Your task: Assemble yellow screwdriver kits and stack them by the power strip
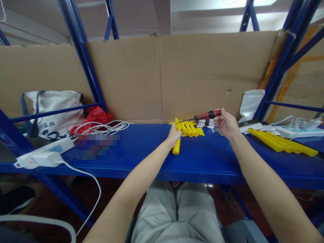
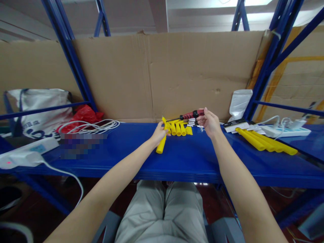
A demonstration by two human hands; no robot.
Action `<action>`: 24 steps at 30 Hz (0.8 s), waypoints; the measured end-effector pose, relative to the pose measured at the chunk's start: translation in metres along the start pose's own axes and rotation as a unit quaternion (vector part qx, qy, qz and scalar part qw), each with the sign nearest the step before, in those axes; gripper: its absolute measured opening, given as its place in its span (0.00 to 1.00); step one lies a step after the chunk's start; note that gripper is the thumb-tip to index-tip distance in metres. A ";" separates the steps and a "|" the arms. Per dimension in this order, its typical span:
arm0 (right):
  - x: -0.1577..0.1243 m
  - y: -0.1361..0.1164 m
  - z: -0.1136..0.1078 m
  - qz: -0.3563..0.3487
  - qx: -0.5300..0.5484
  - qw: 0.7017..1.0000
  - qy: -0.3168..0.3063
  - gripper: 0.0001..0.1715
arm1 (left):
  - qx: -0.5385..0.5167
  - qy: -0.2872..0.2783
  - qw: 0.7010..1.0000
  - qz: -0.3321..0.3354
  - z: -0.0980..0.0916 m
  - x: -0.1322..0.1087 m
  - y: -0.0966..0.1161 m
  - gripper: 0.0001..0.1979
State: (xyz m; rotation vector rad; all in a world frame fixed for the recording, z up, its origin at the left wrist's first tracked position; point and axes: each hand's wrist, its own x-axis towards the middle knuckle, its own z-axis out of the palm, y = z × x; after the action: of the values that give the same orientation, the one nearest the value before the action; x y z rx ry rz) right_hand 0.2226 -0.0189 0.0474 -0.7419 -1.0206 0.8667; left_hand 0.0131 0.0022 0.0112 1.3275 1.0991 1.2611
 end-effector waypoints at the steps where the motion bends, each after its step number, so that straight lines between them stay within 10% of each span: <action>1: -0.001 -0.001 0.001 -0.004 0.006 1.000 -0.006 0.19 | 0.000 0.001 1.000 0.000 0.000 0.000 0.000 0.30; 24: 0.003 0.002 -0.001 0.030 0.004 0.999 0.014 0.17 | 0.003 0.002 1.000 -0.004 0.000 -0.003 0.002 0.29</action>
State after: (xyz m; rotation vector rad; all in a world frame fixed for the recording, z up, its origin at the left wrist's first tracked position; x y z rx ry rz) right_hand 0.2238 -0.0160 0.0468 -0.7785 -0.9732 0.9087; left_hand 0.0129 -0.0007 0.0132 1.3245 1.1111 1.2569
